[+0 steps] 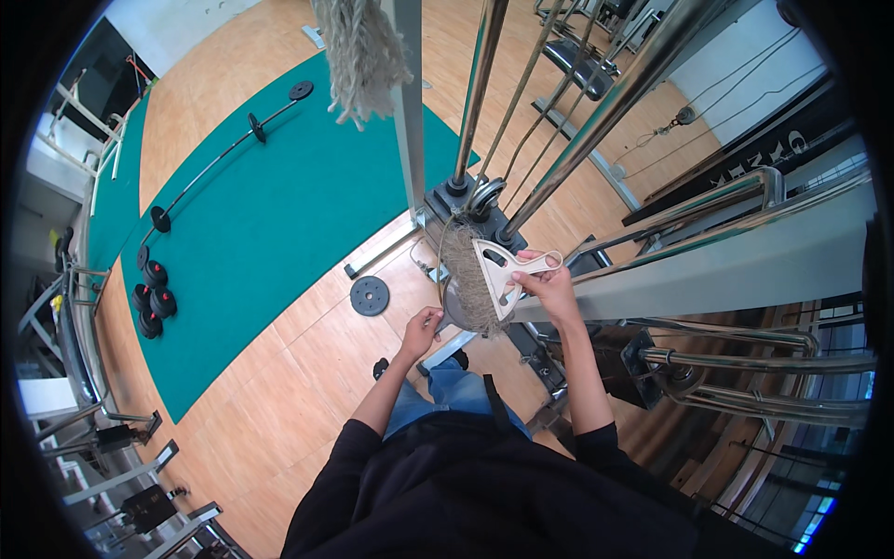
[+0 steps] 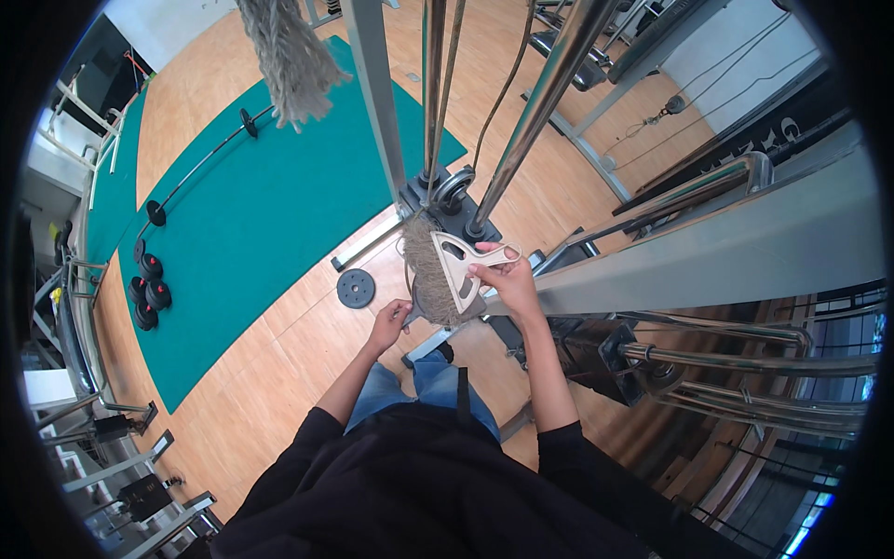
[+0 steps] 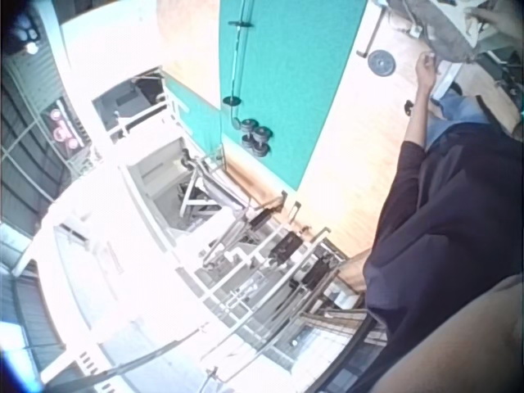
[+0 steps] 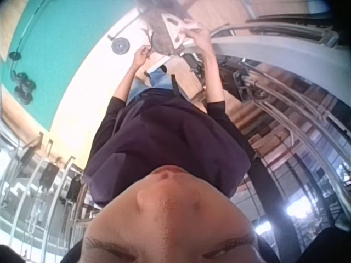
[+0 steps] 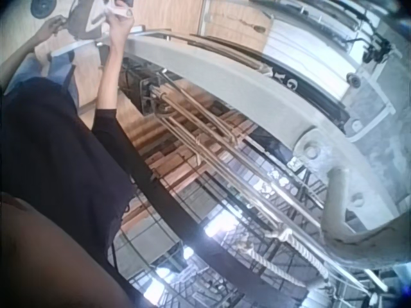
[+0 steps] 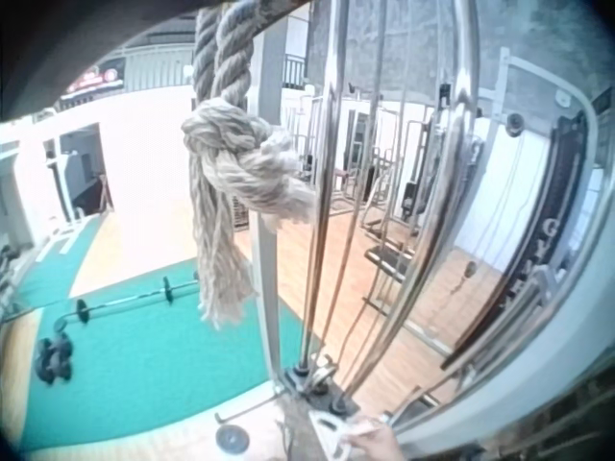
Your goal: The person assembles dumbbells by sliding weight plates onto a bar and securing them with red collars. They then sweep the gym floor with a broom and dustpan and wipe a bench with a cloth.
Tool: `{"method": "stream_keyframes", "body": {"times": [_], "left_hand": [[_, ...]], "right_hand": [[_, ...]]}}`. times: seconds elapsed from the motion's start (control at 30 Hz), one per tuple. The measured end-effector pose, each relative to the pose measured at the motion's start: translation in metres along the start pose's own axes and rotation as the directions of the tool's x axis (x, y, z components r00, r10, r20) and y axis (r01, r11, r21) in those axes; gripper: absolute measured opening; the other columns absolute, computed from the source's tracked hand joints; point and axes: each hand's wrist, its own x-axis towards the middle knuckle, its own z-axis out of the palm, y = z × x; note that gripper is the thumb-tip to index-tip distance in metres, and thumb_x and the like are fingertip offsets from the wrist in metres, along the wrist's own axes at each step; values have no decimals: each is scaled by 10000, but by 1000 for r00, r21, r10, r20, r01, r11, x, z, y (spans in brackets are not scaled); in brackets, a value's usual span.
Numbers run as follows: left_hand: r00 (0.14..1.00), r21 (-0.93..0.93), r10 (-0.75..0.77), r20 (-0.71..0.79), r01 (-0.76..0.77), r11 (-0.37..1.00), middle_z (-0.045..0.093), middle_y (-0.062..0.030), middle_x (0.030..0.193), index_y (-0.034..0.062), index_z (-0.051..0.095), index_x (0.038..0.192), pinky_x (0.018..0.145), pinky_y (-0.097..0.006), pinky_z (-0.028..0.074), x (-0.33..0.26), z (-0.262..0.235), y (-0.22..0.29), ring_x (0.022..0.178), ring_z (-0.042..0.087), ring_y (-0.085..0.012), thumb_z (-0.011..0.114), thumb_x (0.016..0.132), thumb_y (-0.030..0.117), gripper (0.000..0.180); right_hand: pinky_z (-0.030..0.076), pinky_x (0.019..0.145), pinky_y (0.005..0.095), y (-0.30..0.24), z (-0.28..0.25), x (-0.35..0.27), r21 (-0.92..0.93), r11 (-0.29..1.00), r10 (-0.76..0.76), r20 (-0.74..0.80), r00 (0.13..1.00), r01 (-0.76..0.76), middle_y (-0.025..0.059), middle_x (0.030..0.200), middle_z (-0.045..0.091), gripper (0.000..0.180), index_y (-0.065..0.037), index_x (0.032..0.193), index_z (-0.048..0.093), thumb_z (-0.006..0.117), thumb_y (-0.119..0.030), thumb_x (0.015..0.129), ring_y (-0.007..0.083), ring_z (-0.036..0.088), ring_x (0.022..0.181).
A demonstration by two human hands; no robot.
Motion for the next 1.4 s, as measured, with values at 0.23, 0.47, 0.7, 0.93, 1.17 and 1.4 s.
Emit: {"method": "stream_keyframes", "body": {"times": [0.23, 0.47, 0.7, 0.93, 1.17, 1.4], "left_hand": [[995, -12, -24, 96, 25, 1000, 587, -45, 774, -19, 564, 1032, 536, -218, 422, -22, -18, 13, 543, 504, -76, 499, 937, 187, 236], [993, -26, -85, 87, 87, 996, 566, -10, 743, -3, 571, 1053, 555, -208, 413, -56, -56, 36, 560, 500, -59, 501, 939, 205, 247], [991, -6, -132, 31, 132, 991, 556, 6, 709, 15, 577, 1032, 541, -198, 392, -70, -115, 49, 539, 500, -56, 515, 932, 227, 242], [992, -16, -106, -75, 105, 994, 552, -11, 710, 6, 581, 992, 510, -210, 400, -41, -202, 33, 525, 503, -74, 521, 927, 227, 237], [992, 7, 24, -125, -23, 1000, 576, -62, 763, -27, 578, 991, 490, -233, 441, 23, -259, 12, 537, 529, -102, 518, 921, 198, 243], [997, 81, 35, -65, -29, 996, 636, -99, 904, 7, 592, 1003, 486, -238, 450, 83, -260, 22, 524, 548, -113, 530, 909, 188, 212]], "right_hand": [[536, 681, 254, -14, 5, 1, 191, 980, 48, 68, 997, -60, 100, 937, 658, 332, 5, 1129, 524, 639, -37, 821, 134, 645, 778], [536, 715, 272, -12, 16, 11, 174, 981, 63, 128, 990, -85, 79, 980, 641, 321, -2, 1174, 493, 577, -60, 870, 137, 631, 842], [539, 715, 281, -7, 43, 18, 157, 984, 67, 123, 990, -86, 79, 985, 632, 314, -12, 1190, 484, 544, -119, 901, 137, 630, 863], [553, 634, 315, 12, 105, 23, 344, 892, 327, -49, 944, -291, 109, 992, 640, 202, -103, 1105, 488, 454, -227, 949, 206, 662, 799], [544, 540, 271, 19, 155, 58, -91, 991, 67, -287, 956, -97, 69, 830, 620, 224, -55, 1042, 473, 590, -153, 878, 173, 659, 716], [496, 456, 271, 7, 165, 131, -538, 841, -224, -442, 868, -57, 122, 686, 626, 272, 54, 964, 465, 617, -138, 846, 172, 627, 513]]}}
